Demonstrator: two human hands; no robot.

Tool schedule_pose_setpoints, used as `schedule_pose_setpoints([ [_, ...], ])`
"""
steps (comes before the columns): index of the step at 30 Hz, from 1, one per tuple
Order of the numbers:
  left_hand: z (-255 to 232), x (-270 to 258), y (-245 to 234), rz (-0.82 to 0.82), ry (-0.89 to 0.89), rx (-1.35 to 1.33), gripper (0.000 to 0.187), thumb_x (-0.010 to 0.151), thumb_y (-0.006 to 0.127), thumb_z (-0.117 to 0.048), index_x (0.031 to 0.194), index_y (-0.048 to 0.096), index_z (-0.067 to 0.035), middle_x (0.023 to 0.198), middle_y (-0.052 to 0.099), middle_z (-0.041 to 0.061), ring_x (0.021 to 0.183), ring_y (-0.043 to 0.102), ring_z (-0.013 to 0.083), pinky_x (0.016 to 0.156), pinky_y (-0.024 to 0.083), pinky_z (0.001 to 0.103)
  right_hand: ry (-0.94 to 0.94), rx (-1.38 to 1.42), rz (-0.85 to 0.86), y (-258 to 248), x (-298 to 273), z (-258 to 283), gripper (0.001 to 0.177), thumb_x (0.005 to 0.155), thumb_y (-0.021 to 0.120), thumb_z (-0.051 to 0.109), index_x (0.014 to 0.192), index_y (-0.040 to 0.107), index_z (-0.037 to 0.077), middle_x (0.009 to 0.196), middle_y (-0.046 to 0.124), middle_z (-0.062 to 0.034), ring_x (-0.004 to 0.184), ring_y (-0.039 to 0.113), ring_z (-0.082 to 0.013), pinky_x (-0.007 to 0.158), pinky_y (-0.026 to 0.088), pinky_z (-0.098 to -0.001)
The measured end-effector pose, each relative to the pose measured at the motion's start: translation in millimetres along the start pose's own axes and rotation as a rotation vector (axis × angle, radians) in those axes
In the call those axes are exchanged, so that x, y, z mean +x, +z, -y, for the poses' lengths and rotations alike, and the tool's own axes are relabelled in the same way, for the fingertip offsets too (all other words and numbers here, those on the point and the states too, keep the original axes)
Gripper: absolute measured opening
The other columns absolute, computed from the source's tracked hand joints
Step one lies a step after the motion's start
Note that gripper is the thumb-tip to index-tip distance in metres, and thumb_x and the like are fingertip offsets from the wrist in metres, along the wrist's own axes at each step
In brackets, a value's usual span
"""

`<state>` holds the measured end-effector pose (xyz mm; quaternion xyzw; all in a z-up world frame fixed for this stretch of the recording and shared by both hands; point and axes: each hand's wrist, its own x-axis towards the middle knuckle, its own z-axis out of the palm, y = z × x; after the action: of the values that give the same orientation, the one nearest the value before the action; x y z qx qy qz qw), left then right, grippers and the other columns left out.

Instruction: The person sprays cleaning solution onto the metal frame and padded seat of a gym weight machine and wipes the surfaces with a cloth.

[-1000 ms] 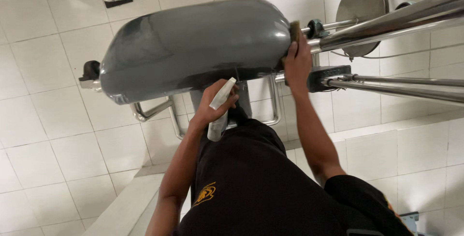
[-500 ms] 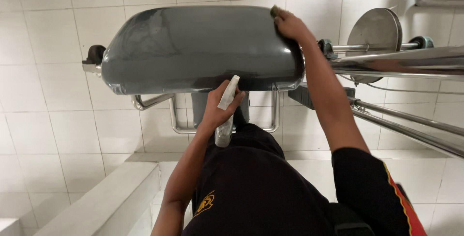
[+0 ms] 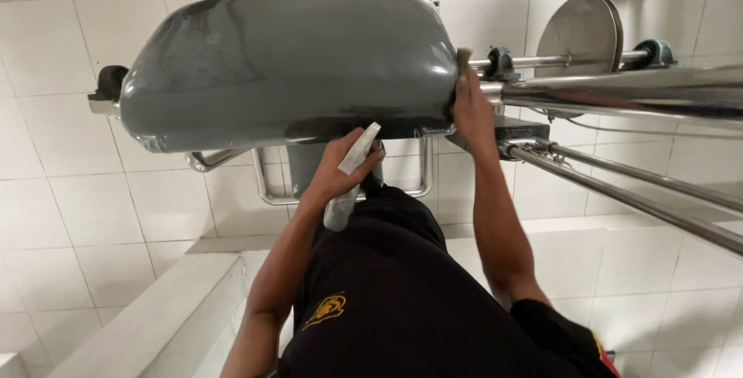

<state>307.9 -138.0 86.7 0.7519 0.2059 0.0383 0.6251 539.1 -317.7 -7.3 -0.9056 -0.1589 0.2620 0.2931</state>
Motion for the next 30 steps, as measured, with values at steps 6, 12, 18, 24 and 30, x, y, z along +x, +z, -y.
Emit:
schedule_pose_setpoints([
  [6,-26,21,20,0.090,-0.060,0.048,0.022,0.091,0.077,-0.023,0.089,0.062,-0.007,0.074,0.067,0.005,0.065,0.067,0.0164,0.062,0.054,0.032,0.097,0.244,0.002,-1,-43,15,0.075,0.100,0.017,0.059,0.165,0.026,0.023,0.105,0.073,-0.0279,0.090,0.074,-0.0341,0.084,0.057,-0.0487],
  [12,-22,7,4,0.070,-0.019,-0.006,0.020,0.094,0.075,-0.023,0.093,0.063,-0.008,0.079,0.069,0.004,0.071,0.067,0.0148,0.065,0.054,0.033,0.235,0.465,0.342,7,98,11,0.067,0.104,0.033,0.052,0.163,0.031,0.020,0.145,0.055,-0.0179,0.125,0.054,-0.0334,0.105,0.044,-0.0438],
  [18,-11,-22,-21,-0.078,0.008,-0.027,0.018,0.093,0.075,-0.021,0.096,0.063,-0.007,0.080,0.065,0.004,0.075,0.062,0.0135,0.069,0.051,0.031,0.214,0.555,0.365,2,98,-2,0.060,0.108,0.040,0.045,0.156,0.052,0.011,0.129,0.058,-0.0146,0.109,0.053,-0.0248,0.100,0.045,-0.0385],
  [24,8,-18,-29,0.006,-0.072,-0.051,0.017,0.095,0.075,-0.021,0.096,0.064,-0.008,0.079,0.066,0.003,0.072,0.063,0.0141,0.066,0.050,0.032,0.142,0.597,0.180,-6,-10,-17,0.061,0.115,0.034,0.049,0.162,0.047,0.012,0.093,0.042,-0.0016,0.081,0.042,-0.0157,0.070,0.041,-0.0351],
  [30,-2,-8,-12,0.031,0.008,-0.006,0.019,0.093,0.076,-0.022,0.097,0.064,-0.009,0.081,0.067,0.002,0.075,0.066,0.0137,0.069,0.053,0.033,0.109,0.597,-0.019,20,-79,-9,0.057,0.114,0.037,0.026,0.169,0.028,0.019,0.091,0.048,-0.0155,0.079,0.050,-0.0251,0.072,0.048,-0.0455],
])
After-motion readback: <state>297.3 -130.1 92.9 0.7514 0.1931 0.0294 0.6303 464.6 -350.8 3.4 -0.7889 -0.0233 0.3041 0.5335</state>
